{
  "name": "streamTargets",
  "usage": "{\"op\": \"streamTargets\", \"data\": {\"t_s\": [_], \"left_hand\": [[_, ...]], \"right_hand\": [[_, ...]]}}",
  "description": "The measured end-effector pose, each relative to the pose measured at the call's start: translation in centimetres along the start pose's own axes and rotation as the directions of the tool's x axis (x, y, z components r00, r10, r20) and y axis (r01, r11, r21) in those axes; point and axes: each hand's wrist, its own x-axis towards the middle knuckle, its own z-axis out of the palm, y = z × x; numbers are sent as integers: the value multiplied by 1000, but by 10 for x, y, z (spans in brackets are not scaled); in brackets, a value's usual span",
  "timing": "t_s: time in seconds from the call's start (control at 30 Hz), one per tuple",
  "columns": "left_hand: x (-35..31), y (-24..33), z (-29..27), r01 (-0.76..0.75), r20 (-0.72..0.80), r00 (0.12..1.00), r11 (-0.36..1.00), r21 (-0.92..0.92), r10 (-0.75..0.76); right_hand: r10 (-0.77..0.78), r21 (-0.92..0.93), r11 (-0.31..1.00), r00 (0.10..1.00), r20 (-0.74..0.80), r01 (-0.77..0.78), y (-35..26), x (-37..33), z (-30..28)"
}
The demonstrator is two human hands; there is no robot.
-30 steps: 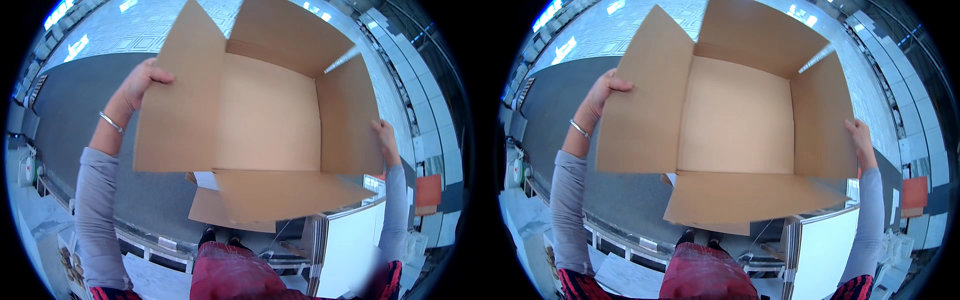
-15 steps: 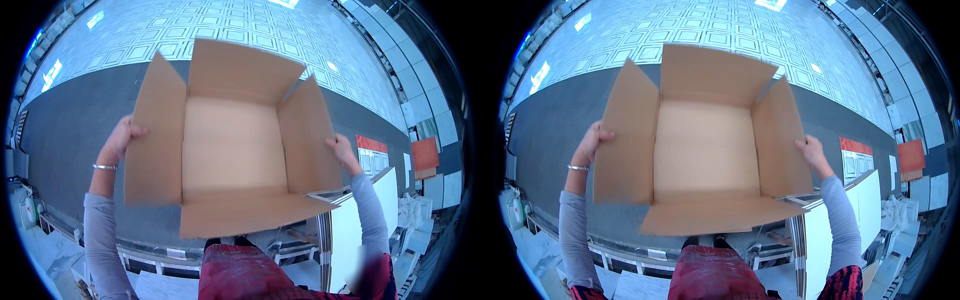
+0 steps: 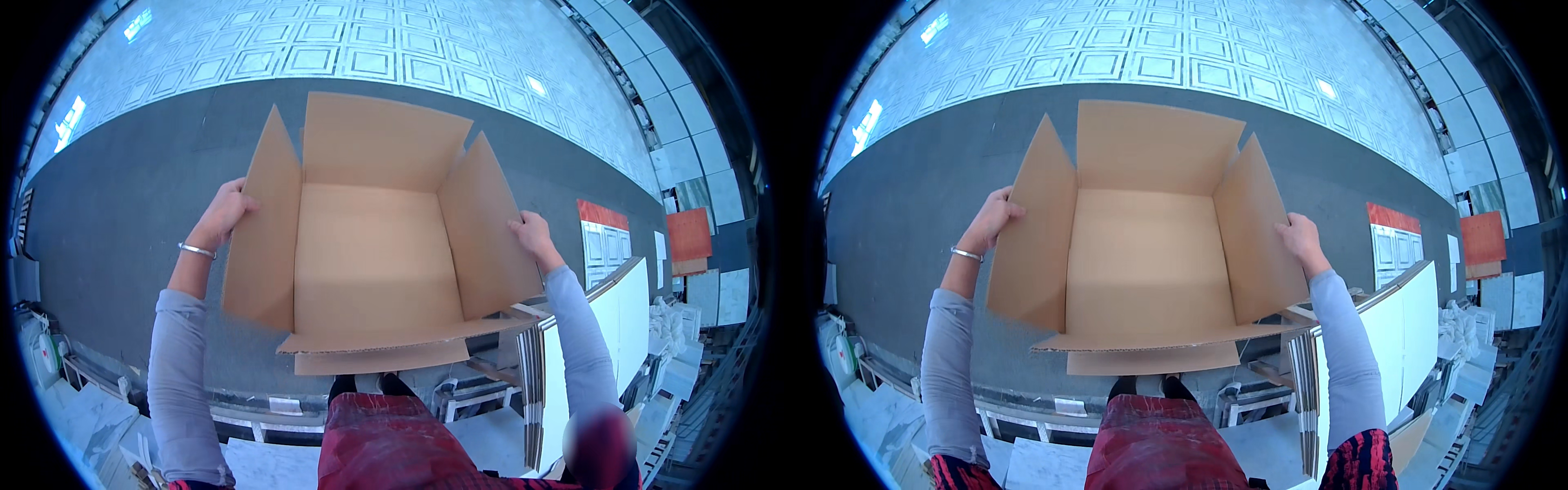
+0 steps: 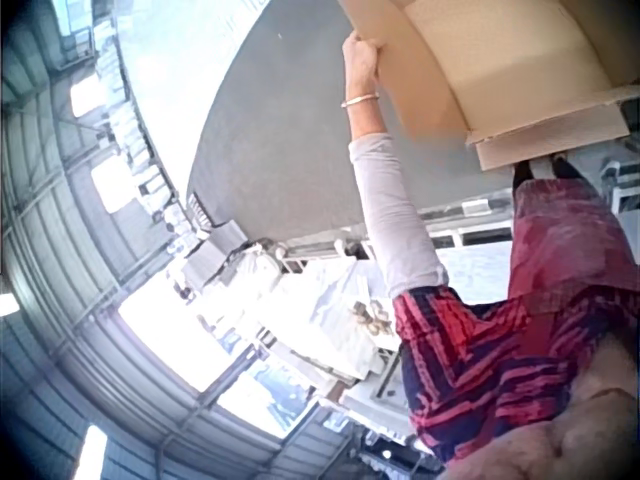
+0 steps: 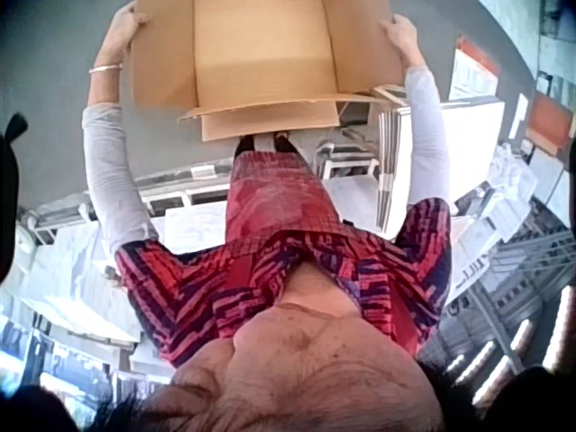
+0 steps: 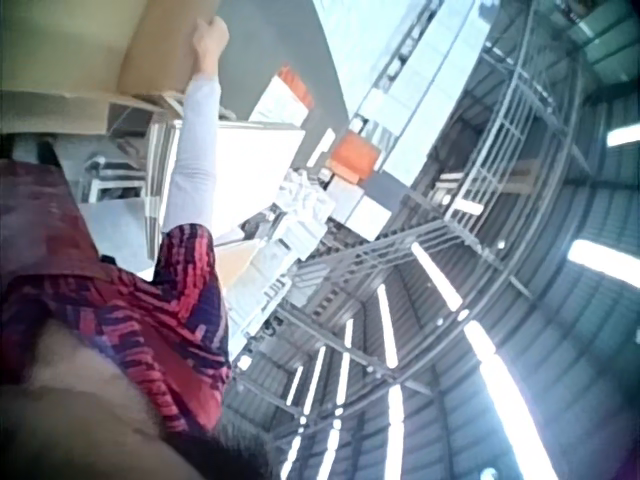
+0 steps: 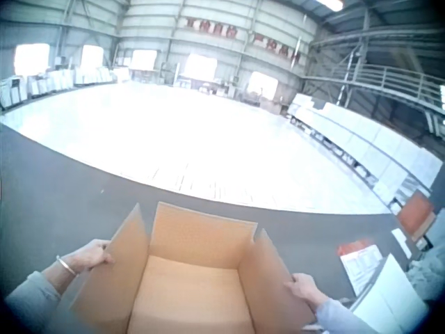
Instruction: The person repeatedly tapes white rectangular panels together using a handheld tape dispenser, then places the taped panels into a cardboard box. The cycle of taping and loading is repeated multiple times throughout the clip.
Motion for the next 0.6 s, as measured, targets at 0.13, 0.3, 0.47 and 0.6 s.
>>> {"op": "streamTargets", "data": {"t_s": [0.13, 0.3, 0.47, 0.6], "left_hand": [[24, -12, 3, -54, -37, 998, 996, 70, 57], [48, -93, -7, -96, -170, 977, 980, 176, 126], [48, -65, -24, -81, -146, 986, 996, 32, 85], [61, -62, -18, -176, -151, 971, 982, 67, 185]], "right_hand": [[-4, 18, 1000, 988, -156, 7, 8, 12, 26], [-34, 68, 997, 997, -73, 39, -4, 18, 30], [-43, 4, 999, 991, -127, 44, -16, 39, 24], [8, 58, 998, 978, -208, 4, -12, 38, 52]]}}
